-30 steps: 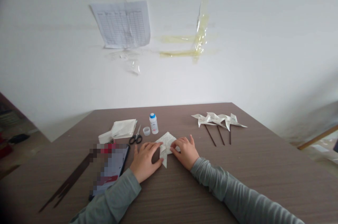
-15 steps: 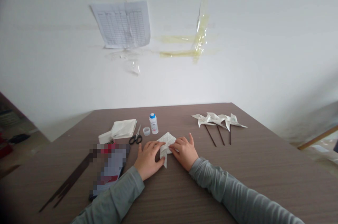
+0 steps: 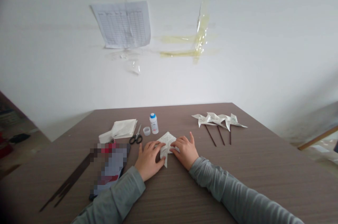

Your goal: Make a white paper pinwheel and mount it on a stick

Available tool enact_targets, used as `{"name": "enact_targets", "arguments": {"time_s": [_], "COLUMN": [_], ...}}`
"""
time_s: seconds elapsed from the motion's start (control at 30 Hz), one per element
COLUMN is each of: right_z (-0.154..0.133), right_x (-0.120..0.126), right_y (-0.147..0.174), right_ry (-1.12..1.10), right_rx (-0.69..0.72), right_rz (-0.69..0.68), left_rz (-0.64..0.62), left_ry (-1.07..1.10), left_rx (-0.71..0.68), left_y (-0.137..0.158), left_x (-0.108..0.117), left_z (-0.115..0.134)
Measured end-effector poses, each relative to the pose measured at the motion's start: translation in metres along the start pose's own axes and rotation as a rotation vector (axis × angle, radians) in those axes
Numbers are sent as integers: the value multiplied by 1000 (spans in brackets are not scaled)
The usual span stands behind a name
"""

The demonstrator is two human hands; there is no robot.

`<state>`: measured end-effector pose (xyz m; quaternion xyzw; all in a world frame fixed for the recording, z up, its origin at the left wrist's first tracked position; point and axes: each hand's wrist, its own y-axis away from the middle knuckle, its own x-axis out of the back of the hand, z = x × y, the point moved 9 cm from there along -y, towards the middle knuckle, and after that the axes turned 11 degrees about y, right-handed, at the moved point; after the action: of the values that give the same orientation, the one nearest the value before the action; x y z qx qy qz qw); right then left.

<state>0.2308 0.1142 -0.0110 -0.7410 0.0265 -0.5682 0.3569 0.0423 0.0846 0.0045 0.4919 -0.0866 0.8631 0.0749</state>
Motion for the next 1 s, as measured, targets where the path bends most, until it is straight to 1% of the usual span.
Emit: {"name": "enact_targets", "arguments": {"time_s": [0.1, 0.23, 0.5, 0.7, 1.0], "right_z": [3, 4, 0, -1, -4], "right_x": [-3, -5, -5, -6, -3], "right_y": [1, 1, 0, -1, -5], "right_ry": [13, 8, 40, 20, 45], "right_rx": [13, 22, 65, 73, 71], "right_rz": [31, 37, 55, 43, 22], "left_rz": [1, 12, 18, -17, -12], "left_ry": [2, 8, 2, -12, -17], "left_rx": [14, 1, 6, 18, 25], "left_y": [1, 1, -1, -3, -4], "left_x": [0, 0, 1, 1, 4], "left_z": [-2, -2, -3, -3, -3]}}
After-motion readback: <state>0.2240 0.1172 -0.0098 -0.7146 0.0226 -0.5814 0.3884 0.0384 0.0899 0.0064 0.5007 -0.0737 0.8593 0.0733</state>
